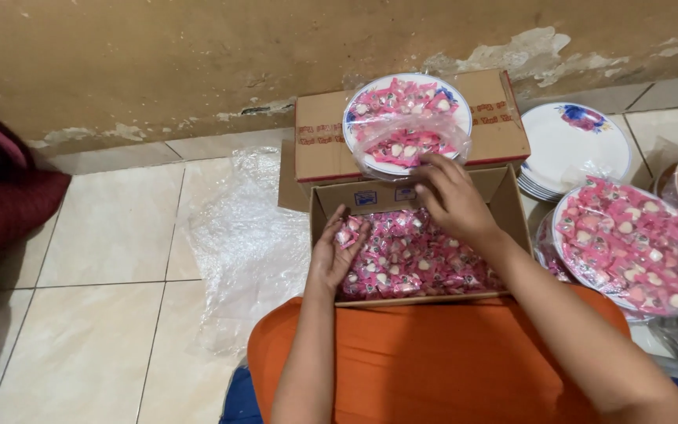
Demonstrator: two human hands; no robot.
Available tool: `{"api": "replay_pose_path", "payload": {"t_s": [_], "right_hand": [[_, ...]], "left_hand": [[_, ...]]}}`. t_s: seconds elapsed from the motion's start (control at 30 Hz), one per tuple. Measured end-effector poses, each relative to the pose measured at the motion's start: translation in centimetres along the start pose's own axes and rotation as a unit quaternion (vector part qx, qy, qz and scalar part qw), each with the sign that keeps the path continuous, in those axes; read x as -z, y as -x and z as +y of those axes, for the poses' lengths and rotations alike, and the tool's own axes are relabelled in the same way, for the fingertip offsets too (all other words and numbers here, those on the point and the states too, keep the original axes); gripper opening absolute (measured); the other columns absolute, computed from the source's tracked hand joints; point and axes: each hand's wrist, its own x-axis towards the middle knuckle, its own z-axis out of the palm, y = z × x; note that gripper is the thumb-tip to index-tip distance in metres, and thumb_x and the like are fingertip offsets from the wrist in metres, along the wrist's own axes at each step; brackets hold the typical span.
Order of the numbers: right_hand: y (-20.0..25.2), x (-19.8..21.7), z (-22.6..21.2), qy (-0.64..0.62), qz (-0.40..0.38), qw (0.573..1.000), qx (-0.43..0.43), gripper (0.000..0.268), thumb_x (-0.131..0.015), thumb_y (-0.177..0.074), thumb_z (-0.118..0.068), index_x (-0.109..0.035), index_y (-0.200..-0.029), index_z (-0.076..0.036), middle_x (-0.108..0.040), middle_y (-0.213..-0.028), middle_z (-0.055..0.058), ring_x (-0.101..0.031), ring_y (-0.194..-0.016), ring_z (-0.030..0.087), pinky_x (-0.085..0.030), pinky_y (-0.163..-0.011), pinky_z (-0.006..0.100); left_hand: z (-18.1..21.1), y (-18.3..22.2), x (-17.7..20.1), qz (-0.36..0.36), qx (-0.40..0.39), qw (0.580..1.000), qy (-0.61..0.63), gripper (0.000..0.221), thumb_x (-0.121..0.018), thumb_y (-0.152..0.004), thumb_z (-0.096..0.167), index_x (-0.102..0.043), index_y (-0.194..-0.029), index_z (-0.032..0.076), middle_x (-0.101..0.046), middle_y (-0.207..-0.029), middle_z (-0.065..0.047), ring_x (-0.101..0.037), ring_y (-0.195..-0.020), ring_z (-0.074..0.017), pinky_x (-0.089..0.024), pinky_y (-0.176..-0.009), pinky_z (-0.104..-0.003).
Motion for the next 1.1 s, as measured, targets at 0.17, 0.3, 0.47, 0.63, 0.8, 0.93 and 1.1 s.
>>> {"api": "replay_pose_path", "payload": {"t_s": [0.17,0.3,0.47,0.63,0.8,0.93,1.1], "right_hand": [[9.3,1.9,6.3,-0.039,-0.003,0.992,-0.121,0.025,-0.063,-0.100,-0.022,-0.068,-0.124,-0.016,-0.062,-0.131,0.011,-0.059,-0.126,0.037,-0.045,-0.108,0.051],[11.9,2.3,9.0,-0.079,0.033,0.959,-0.270,0.018,-0.063,-0.104,-0.027,-0.073,-0.116,-0.018,-0.068,-0.117,0.007,-0.064,-0.118,0.032,-0.047,-0.105,0.046],[10.8,0.9,6.8,-0.078,-0.017,0.953,-0.292,0.020,-0.064,-0.101,-0.027,-0.072,-0.114,-0.014,-0.069,-0.118,0.012,-0.064,-0.119,0.039,-0.048,-0.103,0.051],[9.5,2.2,4.7,-0.061,-0.168,0.926,-0.333,0.028,-0.060,-0.095,-0.025,-0.072,-0.119,-0.018,-0.068,-0.125,0.017,-0.062,-0.120,0.048,-0.048,-0.106,0.059],[12.8,-5.4,13.3,0.048,-0.385,0.859,-0.334,0.066,-0.060,-0.086,-0.050,-0.049,-0.148,-0.033,-0.043,-0.155,0.016,-0.056,-0.132,0.044,-0.043,-0.116,0.050],[9.7,-3.2,5.5,-0.001,-0.445,0.832,-0.331,0.089,-0.062,-0.084,-0.047,-0.023,-0.162,-0.032,-0.014,-0.167,0.024,-0.032,-0.147,0.050,-0.027,-0.124,0.054],[13.0,-7.5,8.5,0.154,-0.463,0.869,-0.085,0.052,-0.065,-0.083,-0.050,-0.057,-0.134,-0.038,-0.062,-0.136,0.003,-0.068,-0.117,0.034,-0.048,-0.101,0.046]], "left_hand": [[0.1,-1.5,-5.6,-0.094,-0.022,0.991,-0.088,0.046,-0.057,-0.095,-0.002,-0.058,-0.139,0.011,-0.061,-0.135,-0.028,-0.065,-0.119,-0.0395,-0.061,-0.094,-0.042],[-0.1,-3.8,-14.2,-0.118,-0.159,0.935,-0.293,0.034,-0.059,-0.095,-0.005,-0.063,-0.128,0.002,-0.063,-0.125,-0.023,-0.070,-0.108,-0.0325,-0.063,-0.086,-0.038],[-0.5,-9.7,-17.3,-0.029,-0.274,0.559,-0.782,0.044,-0.068,-0.092,0.040,-0.059,-0.135,0.035,-0.040,-0.152,-0.009,-0.036,-0.144,-0.0452,-0.029,-0.113,-0.070],[-1.0,-5.9,-15.1,0.008,-0.511,0.390,-0.766,0.027,-0.063,-0.090,0.028,-0.065,-0.117,0.025,-0.057,-0.112,-0.002,-0.061,-0.108,-0.0264,-0.055,-0.086,-0.043],[-3.9,-3.9,-3.8,-0.048,-0.148,0.363,-0.919,0.046,-0.058,-0.093,0.038,-0.054,-0.135,0.018,-0.058,-0.129,-0.015,-0.056,-0.123,-0.0394,-0.051,-0.097,-0.059],[-4.9,-1.9,1.3,-0.056,0.142,0.425,-0.892,0.080,-0.062,-0.085,0.067,-0.042,-0.151,0.027,-0.042,-0.152,-0.019,-0.042,-0.138,-0.0514,-0.044,-0.103,-0.067],[-5.5,-2.1,2.4,-0.128,0.198,0.484,-0.843,0.076,-0.061,-0.092,0.051,-0.036,-0.155,0.017,-0.041,-0.150,-0.032,-0.046,-0.136,-0.0539,-0.041,-0.110,-0.061]]}}
